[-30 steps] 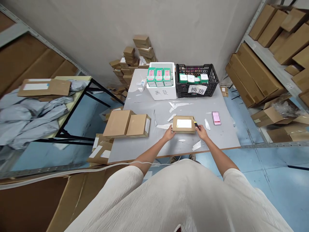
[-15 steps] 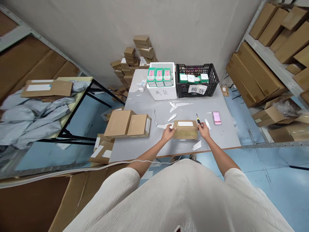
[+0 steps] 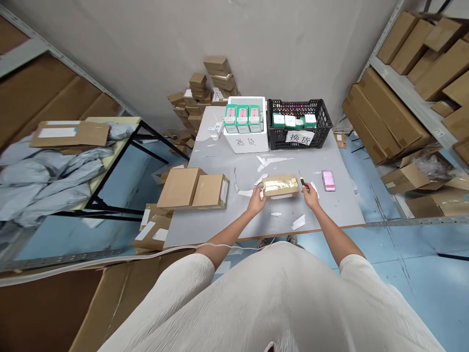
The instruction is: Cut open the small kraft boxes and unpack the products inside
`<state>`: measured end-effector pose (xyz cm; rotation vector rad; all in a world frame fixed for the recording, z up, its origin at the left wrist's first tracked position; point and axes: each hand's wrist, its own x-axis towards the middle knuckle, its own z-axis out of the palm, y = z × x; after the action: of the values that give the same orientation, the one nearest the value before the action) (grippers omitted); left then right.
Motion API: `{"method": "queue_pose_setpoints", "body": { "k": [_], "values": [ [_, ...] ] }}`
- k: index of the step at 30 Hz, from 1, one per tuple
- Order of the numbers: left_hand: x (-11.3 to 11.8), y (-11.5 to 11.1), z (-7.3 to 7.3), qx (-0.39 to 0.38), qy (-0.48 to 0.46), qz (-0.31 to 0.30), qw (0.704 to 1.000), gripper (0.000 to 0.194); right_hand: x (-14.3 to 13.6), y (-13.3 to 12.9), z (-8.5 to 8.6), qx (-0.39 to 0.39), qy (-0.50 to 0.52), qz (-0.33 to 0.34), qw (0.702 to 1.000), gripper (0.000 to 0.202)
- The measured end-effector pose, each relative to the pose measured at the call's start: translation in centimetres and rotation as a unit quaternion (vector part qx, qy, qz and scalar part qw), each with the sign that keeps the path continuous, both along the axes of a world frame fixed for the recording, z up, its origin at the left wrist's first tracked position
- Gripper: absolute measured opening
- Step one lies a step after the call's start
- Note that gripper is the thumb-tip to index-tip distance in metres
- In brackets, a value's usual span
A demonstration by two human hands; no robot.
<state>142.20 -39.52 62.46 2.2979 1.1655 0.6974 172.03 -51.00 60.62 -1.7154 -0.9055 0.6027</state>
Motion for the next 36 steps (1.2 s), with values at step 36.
{"method": "queue_pose_setpoints", "body": {
  "k": [36],
  "values": [
    [-2.1,-1.1,0.6,0.116,0.257,-0.121,0.952,0.092,-8.9,9.2,10.5,-0.176,-0.581,0.324,0.726,0.036]
  ]
}}
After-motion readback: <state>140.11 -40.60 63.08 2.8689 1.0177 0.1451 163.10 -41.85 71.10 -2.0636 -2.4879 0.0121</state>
